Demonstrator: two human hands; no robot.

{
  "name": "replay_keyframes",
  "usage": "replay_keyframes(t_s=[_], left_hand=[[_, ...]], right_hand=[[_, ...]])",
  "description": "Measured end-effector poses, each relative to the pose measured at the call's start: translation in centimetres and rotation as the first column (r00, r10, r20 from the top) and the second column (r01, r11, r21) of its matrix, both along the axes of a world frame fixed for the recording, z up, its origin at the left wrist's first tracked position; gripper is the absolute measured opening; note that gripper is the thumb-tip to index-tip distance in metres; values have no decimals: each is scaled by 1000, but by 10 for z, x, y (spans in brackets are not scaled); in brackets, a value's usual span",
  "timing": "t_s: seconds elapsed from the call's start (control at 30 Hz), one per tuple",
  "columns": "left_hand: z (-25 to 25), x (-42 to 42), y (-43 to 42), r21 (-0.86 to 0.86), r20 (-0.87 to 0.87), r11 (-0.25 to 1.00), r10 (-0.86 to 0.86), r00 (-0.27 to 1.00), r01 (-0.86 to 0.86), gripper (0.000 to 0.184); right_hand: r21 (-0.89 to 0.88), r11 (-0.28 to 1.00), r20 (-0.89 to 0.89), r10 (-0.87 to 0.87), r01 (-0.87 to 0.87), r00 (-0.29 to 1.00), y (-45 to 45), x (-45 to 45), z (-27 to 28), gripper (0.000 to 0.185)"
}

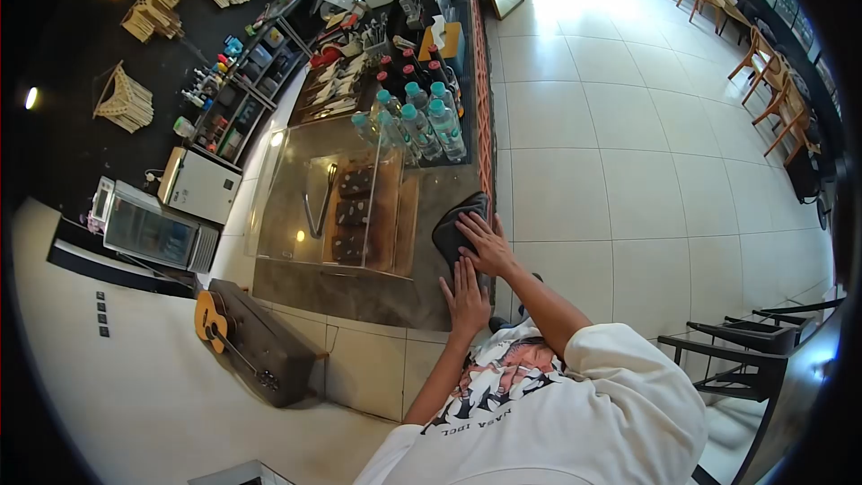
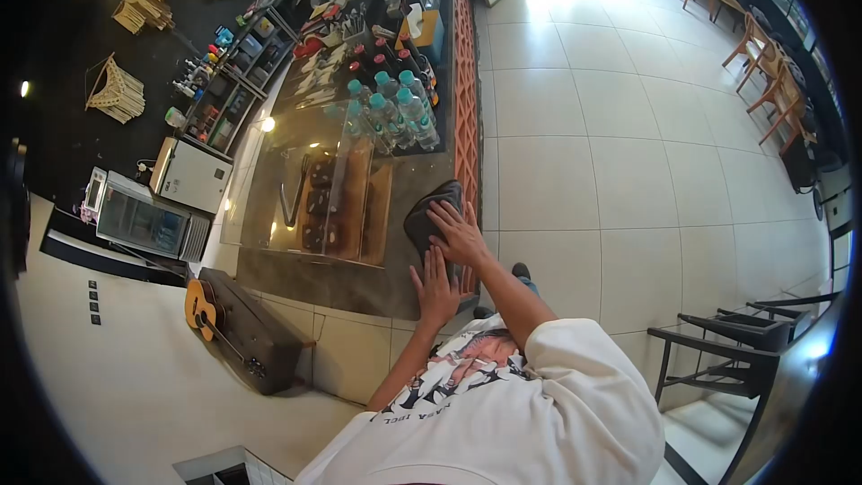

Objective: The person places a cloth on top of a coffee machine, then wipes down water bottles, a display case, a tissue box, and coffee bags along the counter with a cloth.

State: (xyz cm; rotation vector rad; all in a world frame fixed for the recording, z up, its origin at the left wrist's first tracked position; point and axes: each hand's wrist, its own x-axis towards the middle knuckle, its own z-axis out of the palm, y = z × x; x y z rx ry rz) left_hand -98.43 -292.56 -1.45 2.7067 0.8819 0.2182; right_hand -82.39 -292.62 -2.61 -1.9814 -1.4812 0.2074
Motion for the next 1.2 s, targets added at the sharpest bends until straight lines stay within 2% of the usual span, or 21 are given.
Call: replay_keyframes(t_s=[0.07, 0.13, 0.23, 0.37, 0.43, 0.5, 0.53, 0.57, 0.63, 0.77, 0.83, 0.87, 0.9, 0.93, 0.97, 1.03, 1.07, 1.1, 1.13, 1.17, 1.2], left_hand=[[0, 8, 0, 64, -72, 998, 15, 997, -10, 82], [0, 18, 6, -4, -5, 1000, 2, 1000, -2, 85], [2, 35, 13, -20, 31, 1000, 9, 999, -9, 86], [7, 69, 26, 49, 121, 998, 45, 992, -51, 83], [25, 85, 29, 77, 143, 988, 121, 982, -133, 66], [19, 99, 36, 109, 228, 971, 184, 956, -212, 64], [15, 105, 40, 130, 290, 949, 241, 926, -288, 62], [14, 113, 48, 130, 292, 944, 256, 921, -303, 62], [10, 124, 56, 72, 191, 892, 427, 884, -447, 55], [3, 148, 58, 122, 315, 840, 472, 823, -528, 41], [0, 156, 52, -38, 245, 797, 593, 767, -603, 25], [1, 164, 52, -45, 250, 787, 605, 756, -615, 25], [3, 171, 53, -151, 255, 768, 639, 726, -623, 23], [6, 178, 52, -255, 254, 742, 670, 697, -621, 21], [13, 190, 52, -259, 250, 734, 679, 690, -628, 21], [23, 214, 50, -371, 356, 788, 609, 709, -491, 21], [20, 224, 50, -377, 360, 784, 614, 702, -493, 21], [17, 237, 54, -391, 395, 822, 557, 731, -415, 22], [14, 252, 60, -401, 435, 854, 495, 752, -331, 22], [12, 266, 66, -409, 448, 853, 497, 743, -324, 22], [9, 281, 70, -422, 437, 858, 475, 764, -292, 22]], right_hand=[[3, 1000, -10, -12, 12, 1000, 3, 7, 2, 62], [-16, 1000, -21, -23, 23, 1000, 7, 13, 2, 63], [-23, 999, -34, -33, 32, 999, 19, 31, 2, 63], [-42, 999, -60, 15, -18, 998, 33, 65, 3, 63], [-10, 998, -63, 60, -60, 996, 37, 85, 0, 60], [-92, 969, -36, 227, -229, 973, 44, 115, -8, 56], [-95, 965, -31, 243, -244, 970, 45, 127, -8, 56], [-90, 947, -51, 306, -309, 951, 48, 135, -8, 56], [-94, 915, -78, 386, -392, 919, 49, 146, -7, 55], [-181, 791, -145, 566, -585, 811, 55, 175, 3, 55], [-172, 731, -231, 622, -660, 748, 59, 184, -1, 58], [-181, 711, -258, 632, -679, 730, 59, 190, 2, 57], [-186, 701, -258, 642, -689, 722, 59, 196, 1, 57], [-145, 703, -329, 629, -696, 704, 58, 200, -3, 56], [-104, 708, -399, 613, -699, 681, 56, 205, -5, 56], [-84, 710, -440, 603, -699, 665, 49, 215, -12, 56], [-129, 766, -550, 474, -630, 688, 45, 219, -22, 50], [-183, 811, -639, 331, -556, 695, 45, 227, -30, 45], [-31, 850, -633, 390, -526, 668, 40, 242, -24, 44], [-43, 850, -621, 390, -526, 680, 40, 253, -32, 44], [-33, 895, -655, 318, -446, 686, 38, 265, -40, 44]])
